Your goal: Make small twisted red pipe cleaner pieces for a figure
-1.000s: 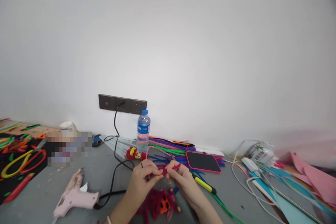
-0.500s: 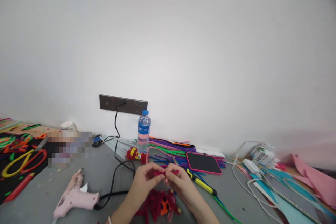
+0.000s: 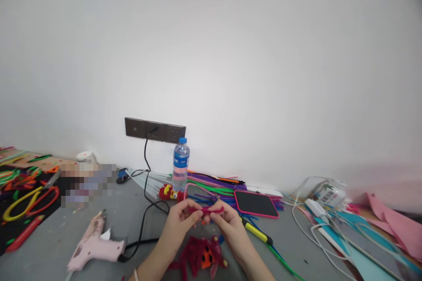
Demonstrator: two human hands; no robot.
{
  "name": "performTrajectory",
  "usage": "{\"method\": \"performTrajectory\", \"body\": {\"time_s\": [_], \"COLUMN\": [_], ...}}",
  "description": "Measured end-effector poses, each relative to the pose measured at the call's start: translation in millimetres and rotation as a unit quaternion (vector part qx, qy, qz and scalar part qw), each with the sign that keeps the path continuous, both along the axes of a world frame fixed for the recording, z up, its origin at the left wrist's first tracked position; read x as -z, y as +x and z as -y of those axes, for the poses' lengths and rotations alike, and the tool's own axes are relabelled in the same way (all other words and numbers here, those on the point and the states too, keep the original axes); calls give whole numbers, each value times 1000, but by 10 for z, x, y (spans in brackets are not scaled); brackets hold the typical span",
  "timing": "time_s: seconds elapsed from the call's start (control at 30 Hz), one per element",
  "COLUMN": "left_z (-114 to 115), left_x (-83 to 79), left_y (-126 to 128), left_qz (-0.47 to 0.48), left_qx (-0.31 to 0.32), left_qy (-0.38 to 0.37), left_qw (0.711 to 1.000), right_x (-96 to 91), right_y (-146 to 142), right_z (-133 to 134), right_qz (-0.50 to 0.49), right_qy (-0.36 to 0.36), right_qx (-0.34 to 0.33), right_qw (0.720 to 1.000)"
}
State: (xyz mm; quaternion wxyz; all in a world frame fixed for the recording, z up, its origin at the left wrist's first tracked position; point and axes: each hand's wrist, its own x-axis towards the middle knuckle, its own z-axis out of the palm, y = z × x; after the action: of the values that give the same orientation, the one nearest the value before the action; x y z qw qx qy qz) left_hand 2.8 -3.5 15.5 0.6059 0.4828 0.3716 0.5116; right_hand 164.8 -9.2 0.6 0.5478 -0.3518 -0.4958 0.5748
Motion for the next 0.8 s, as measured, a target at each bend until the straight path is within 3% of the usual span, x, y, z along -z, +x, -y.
{"method": "performTrajectory", "body": {"time_s": [0.17, 0.37, 0.57, 0.8], "left_z": [7, 4, -23, -16], "left_x": [10, -4, 49, 58], "left_y": [37, 24, 12, 22], "left_qz": [109, 104, 166, 155], "left_qx": [4, -4, 7, 14], "left_qy": [-29, -51, -82, -51], "left_qw": [994, 993, 983, 987], "right_x": [4, -65, -48, -38], "right_y": [-34, -69, -64, -83], "right_z": [10, 41, 34, 64], "right_qz": [14, -12, -30, -26], "right_qy": [49, 18, -4, -16], "right_qx": [6, -11, -14, -52], "right_qw": [999, 1000, 999, 998]}}
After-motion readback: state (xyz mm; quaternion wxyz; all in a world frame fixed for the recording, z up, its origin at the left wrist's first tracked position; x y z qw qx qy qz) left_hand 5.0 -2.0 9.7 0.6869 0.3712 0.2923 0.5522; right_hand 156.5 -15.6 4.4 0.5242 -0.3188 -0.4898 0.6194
